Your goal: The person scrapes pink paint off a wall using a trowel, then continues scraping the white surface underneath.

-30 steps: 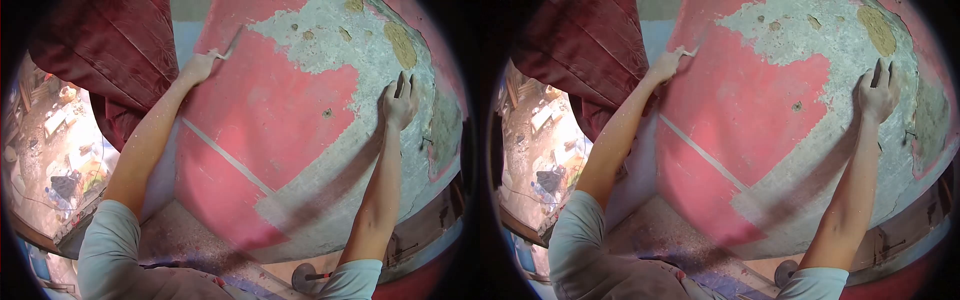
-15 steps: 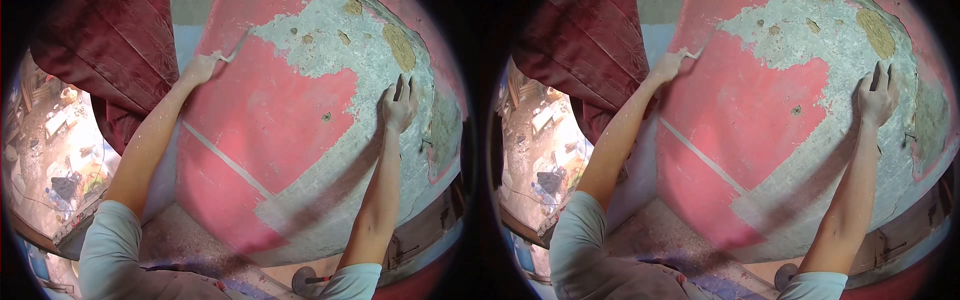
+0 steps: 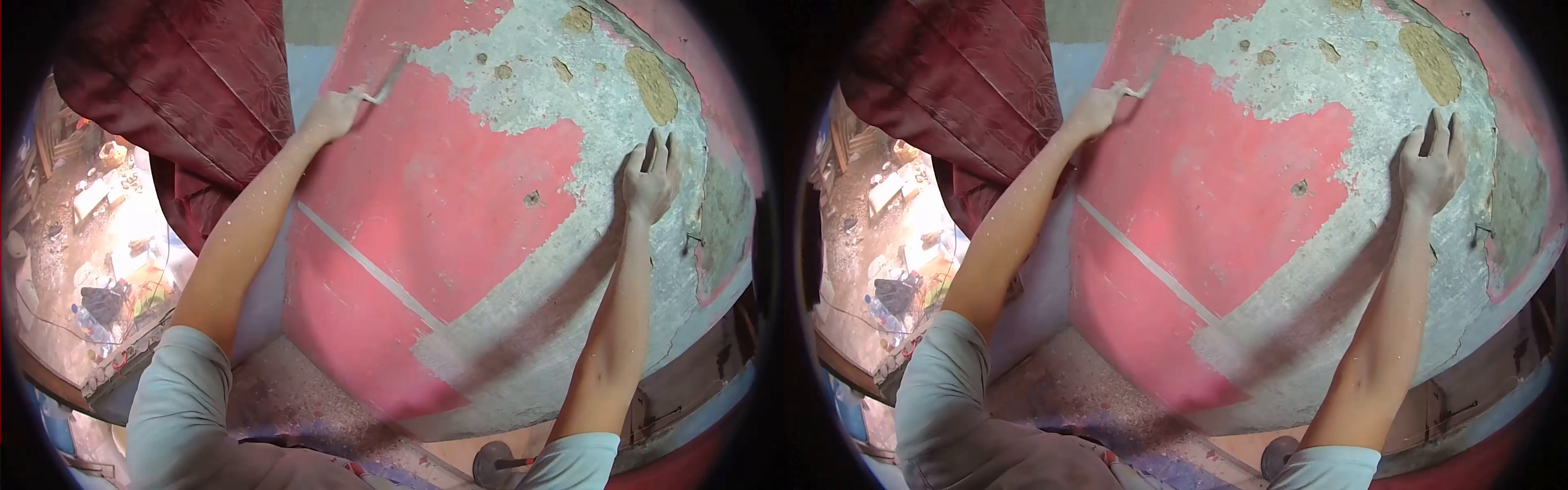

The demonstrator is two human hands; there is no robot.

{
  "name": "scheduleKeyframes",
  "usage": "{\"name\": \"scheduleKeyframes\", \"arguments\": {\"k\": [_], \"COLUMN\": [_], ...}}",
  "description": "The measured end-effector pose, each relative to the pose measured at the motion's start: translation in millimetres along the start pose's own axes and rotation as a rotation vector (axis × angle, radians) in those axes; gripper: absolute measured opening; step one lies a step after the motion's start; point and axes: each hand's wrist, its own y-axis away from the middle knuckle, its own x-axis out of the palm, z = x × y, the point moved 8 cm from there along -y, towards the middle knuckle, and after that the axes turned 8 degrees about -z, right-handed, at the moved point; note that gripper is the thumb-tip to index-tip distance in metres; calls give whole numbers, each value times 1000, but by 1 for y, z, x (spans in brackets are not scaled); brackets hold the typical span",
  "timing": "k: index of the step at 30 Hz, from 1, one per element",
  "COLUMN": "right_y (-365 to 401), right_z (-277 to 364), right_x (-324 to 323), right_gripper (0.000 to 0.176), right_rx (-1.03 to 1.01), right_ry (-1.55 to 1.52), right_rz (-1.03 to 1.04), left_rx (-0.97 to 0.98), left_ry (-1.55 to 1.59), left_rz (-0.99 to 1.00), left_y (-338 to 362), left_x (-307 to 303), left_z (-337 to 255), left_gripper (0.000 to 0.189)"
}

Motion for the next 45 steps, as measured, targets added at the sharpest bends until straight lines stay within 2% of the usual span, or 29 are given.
{"name": "scheduleKeyframes", "arguments": {"k": [2, 8, 11, 14, 15, 17, 19, 22, 23, 27, 29, 31, 38, 43, 45], "right_y": [1, -2, -1, 0, 0, -1, -2, 1, 1, 0, 0, -1, -3, -1, -2], "right_z": [3, 6, 6, 5, 5, 5, 3, 4, 3, 3, 3, 5, 5, 6, 6], "right_x": [0, -4, -3, -3, -2, -3, -1, 0, 1, 0, 0, 0, -2, -4, -5], "right_gripper": [42, 41, 41, 42, 42, 42, 42, 42, 43, 43, 43, 43, 43, 41, 40], "right_rx": [7, -24, -13, -6, -7, -5, -4, -9, -9, -7, 8, 6, -10, -4, -10], "right_ry": [14, 28, 26, 10, 3, 14, 44, 29, 34, 16, 33, 21, 33, 22, 4], "right_rz": [1, 1, -5, 2, 4, 12, 13, 8, 10, 13, 21, 9, 18, 4, -6], "left_rx": [169, 121, 295, 215, 258, 177, -124, 209, 161, 14, 85, 280, 147, 180, 98], "left_ry": [-91, -9, -135, -55, 1, -10, 31, -68, -57, 65, 22, -71, -5, -28, 3], "left_rz": [-4, -89, -73, -32, -63, -66, 83, -56, 4, 21, 8, -87, 41, -6, -41], "left_y": [24, -16, -3, 22, 2, -22, -8, 14, 16, -12, -17, -8, 5, 0, -17], "left_x": [-3, 3, 8, -6, 4, 7, 1, -6, -3, -3, 2, 0, -4, -5, -4], "left_z": [-32, 2, -20, -40, -22, 2, -1, -37, -37, -9, -10, -27, -40, -36, -21], "left_gripper": [66, 63, 62, 65, 65, 65, 64, 64, 64, 63, 63, 62, 60, 61, 61]}}
